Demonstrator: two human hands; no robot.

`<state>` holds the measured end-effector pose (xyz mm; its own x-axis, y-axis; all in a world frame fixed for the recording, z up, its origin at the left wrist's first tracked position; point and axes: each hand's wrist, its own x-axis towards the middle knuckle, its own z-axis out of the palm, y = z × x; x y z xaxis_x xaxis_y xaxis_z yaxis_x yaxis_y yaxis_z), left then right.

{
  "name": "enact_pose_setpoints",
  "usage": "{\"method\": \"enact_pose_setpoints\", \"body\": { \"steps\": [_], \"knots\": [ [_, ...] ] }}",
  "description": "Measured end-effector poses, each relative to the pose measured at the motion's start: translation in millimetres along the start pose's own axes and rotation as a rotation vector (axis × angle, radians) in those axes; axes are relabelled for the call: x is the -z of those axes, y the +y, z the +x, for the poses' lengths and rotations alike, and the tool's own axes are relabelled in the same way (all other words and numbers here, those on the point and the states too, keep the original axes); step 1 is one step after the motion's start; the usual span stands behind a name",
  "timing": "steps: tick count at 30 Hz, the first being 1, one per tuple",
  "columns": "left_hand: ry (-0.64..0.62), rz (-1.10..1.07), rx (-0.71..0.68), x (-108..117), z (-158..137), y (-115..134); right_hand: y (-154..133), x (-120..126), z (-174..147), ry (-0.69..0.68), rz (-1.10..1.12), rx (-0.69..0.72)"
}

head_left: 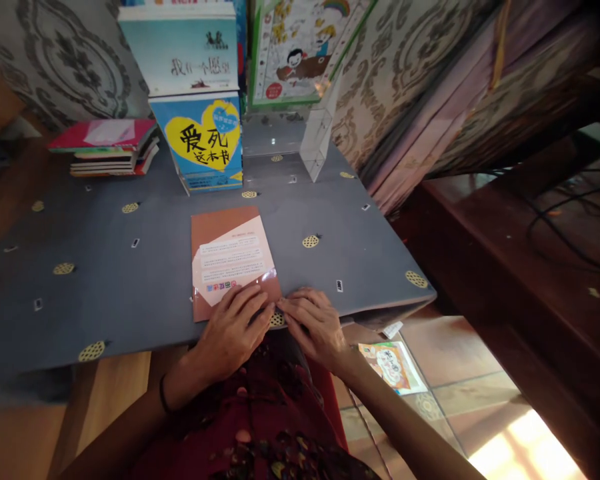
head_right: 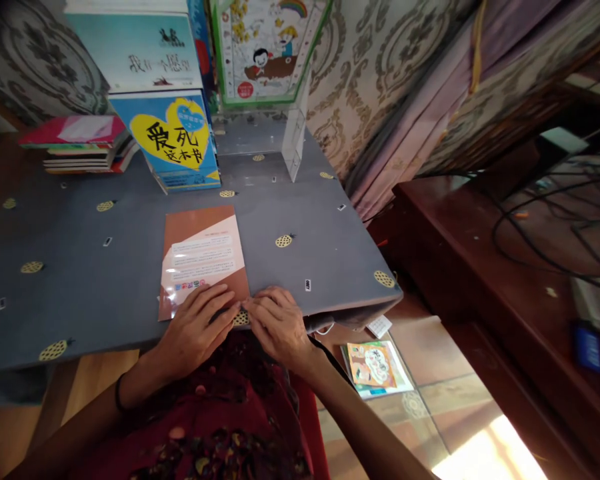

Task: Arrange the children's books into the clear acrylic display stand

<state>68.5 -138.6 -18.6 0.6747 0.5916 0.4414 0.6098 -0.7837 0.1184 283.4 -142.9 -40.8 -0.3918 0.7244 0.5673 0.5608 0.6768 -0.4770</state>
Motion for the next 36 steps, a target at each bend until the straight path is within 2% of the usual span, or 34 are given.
{"method": "enact_pose_setpoints", "body": {
  "steps": [6,12,20,23,28,31,36],
  "knots": [
    [0.018,-0.042,0.056,4,-17,0,-3,-4,-2,-0.045,-0.103,0.031],
    [0.061,-0.017,0.064,10,-29,1,-3,-6,-4,-0.067,-0.098,0.038],
    [0.161,0.084,0.218,30,-61,-10,-18,-4,3,-0.059,-0.122,0.043],
    [0.153,0.115,0.252,36,-73,-13,-36,-15,15,-0.148,-0.064,0.096],
    [0.165,0.118,0.272,36,-85,-13,-68,-53,36,-0.376,-0.045,0.246],
    [0.187,0.097,0.269,33,-89,-14,-77,-69,39,-0.417,-0.079,0.285],
    [0.201,0.094,0.248,29,-94,-16,-79,-73,37,-0.436,-0.126,0.283]
  ]
}}
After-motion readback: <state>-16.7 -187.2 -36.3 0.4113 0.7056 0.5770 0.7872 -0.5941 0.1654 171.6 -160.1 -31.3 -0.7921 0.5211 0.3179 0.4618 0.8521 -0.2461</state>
